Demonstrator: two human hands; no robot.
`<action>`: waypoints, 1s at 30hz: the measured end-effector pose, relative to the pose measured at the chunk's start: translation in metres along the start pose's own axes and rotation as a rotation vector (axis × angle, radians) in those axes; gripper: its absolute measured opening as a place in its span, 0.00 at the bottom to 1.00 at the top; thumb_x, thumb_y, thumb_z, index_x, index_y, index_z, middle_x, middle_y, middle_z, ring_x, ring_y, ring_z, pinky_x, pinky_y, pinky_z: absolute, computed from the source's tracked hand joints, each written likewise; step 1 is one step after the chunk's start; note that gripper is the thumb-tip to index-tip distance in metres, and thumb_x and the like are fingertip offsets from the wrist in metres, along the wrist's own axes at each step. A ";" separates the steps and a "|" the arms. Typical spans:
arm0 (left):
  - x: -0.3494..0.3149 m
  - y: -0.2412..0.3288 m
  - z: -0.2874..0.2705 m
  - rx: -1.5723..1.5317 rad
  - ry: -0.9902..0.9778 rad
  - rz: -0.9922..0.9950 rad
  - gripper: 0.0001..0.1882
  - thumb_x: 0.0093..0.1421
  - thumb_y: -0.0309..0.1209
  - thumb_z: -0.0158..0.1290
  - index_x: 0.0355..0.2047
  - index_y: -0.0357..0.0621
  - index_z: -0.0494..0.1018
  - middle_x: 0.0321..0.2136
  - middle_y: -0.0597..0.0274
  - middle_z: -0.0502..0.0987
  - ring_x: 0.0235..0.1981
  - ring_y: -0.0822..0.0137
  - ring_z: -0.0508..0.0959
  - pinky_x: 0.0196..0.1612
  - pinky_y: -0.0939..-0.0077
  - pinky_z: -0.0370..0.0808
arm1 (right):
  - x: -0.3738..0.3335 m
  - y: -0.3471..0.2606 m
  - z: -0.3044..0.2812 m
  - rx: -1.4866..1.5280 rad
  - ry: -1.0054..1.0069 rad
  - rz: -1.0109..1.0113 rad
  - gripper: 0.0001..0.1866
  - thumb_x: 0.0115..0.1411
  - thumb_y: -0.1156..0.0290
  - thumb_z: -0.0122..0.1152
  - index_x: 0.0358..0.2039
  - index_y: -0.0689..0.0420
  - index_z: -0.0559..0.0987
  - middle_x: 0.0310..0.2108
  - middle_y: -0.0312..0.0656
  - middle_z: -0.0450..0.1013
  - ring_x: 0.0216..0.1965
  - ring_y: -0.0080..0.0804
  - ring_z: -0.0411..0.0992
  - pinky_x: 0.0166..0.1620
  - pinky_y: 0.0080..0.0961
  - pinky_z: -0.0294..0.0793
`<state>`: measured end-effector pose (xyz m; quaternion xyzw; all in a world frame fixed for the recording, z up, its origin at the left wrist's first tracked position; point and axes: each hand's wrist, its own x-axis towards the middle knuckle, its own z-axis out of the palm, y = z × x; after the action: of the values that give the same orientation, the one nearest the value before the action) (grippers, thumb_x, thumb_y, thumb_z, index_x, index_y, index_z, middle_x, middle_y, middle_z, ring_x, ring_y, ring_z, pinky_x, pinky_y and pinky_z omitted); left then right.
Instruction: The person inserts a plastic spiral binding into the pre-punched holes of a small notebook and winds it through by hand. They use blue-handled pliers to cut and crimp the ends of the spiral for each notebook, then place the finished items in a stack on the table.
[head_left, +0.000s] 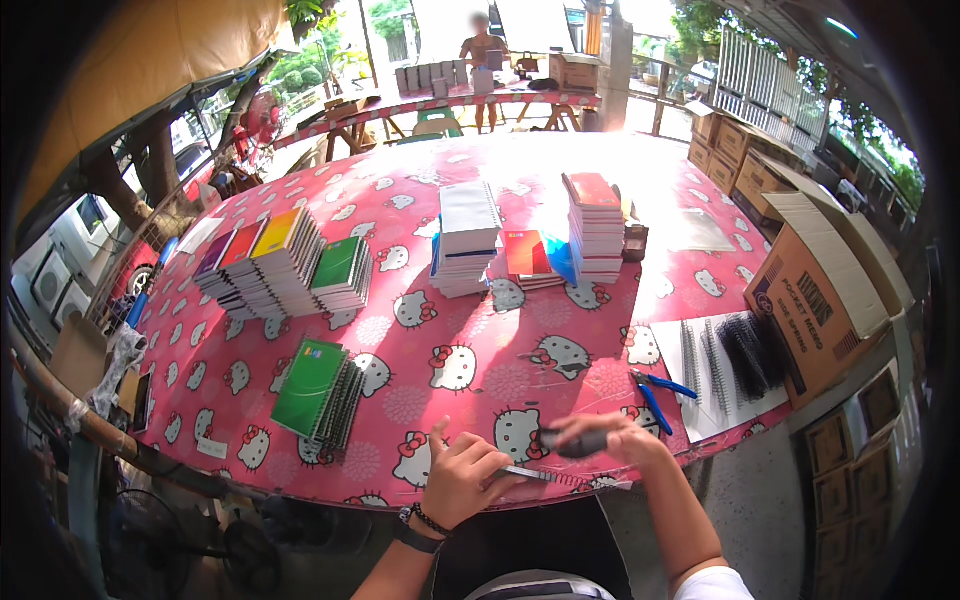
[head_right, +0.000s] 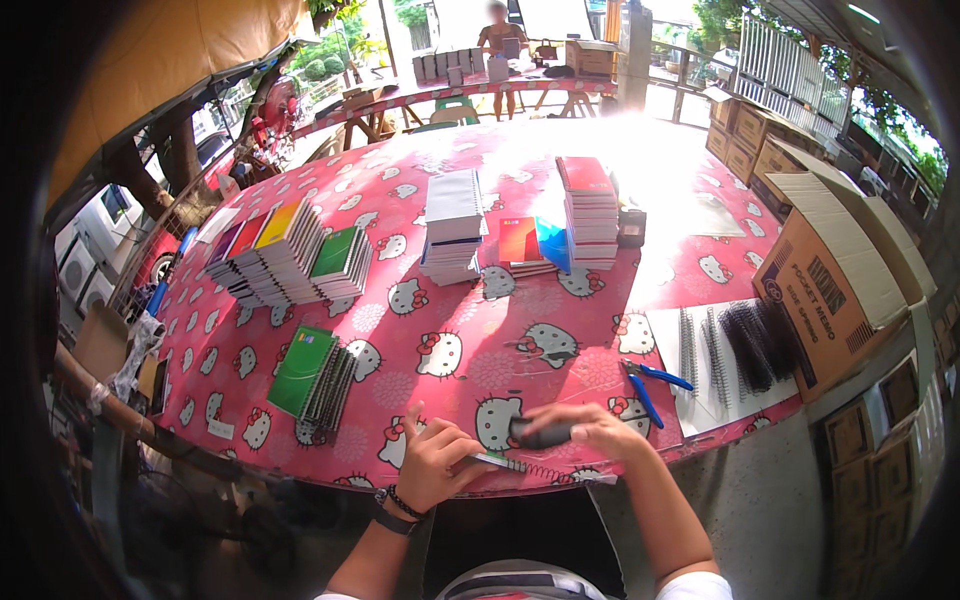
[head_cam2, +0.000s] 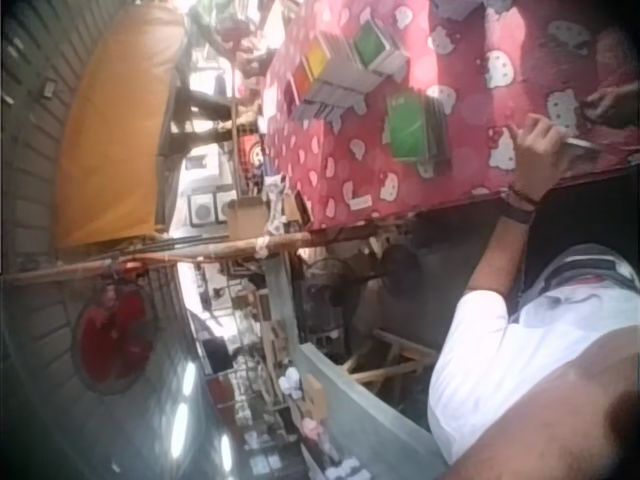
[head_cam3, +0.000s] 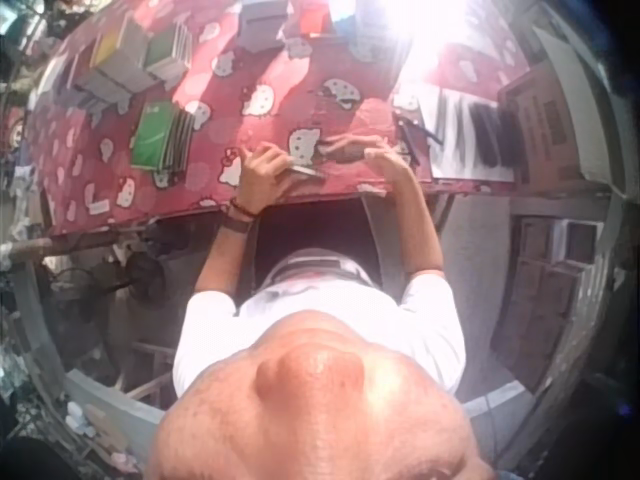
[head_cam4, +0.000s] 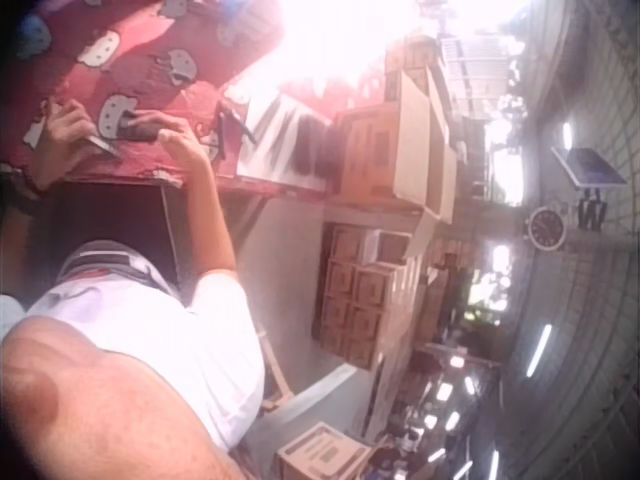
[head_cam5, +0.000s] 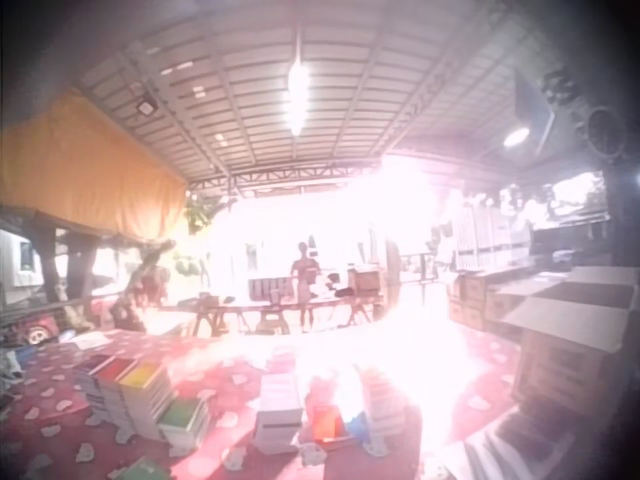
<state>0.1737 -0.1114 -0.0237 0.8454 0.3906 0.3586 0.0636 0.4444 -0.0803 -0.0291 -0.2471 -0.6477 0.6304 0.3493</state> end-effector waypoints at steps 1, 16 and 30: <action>0.000 0.000 0.001 -0.002 0.001 0.002 0.13 0.40 0.39 0.67 0.24 0.54 0.76 0.22 0.76 0.74 0.32 0.71 0.74 0.59 0.48 0.50 | -0.001 -0.007 0.012 -0.048 -0.049 0.011 0.28 0.53 0.51 0.59 0.45 0.62 0.77 0.49 0.45 0.72 0.56 0.38 0.63 0.59 0.38 0.58; -0.001 0.003 0.003 -0.013 0.027 -0.028 0.14 0.38 0.38 0.68 0.24 0.54 0.76 0.21 0.74 0.75 0.30 0.71 0.74 0.58 0.51 0.52 | 0.001 -0.014 0.025 -0.030 -0.005 0.088 0.25 0.51 0.49 0.63 0.44 0.53 0.81 0.53 0.54 0.67 0.55 0.44 0.64 0.56 0.38 0.62; -0.012 0.001 0.018 -0.340 0.465 -0.331 0.42 0.40 0.34 0.70 0.53 0.43 0.60 0.38 0.60 0.70 0.42 0.68 0.71 0.55 0.62 0.62 | 0.014 -0.004 0.027 0.109 -0.018 -0.020 0.24 0.52 0.53 0.62 0.46 0.54 0.80 0.52 0.55 0.68 0.57 0.44 0.63 0.58 0.39 0.59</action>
<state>0.1810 -0.1169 -0.0436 0.6431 0.4612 0.5871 0.1704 0.4157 -0.0873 -0.0222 -0.2158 -0.6178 0.6635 0.3627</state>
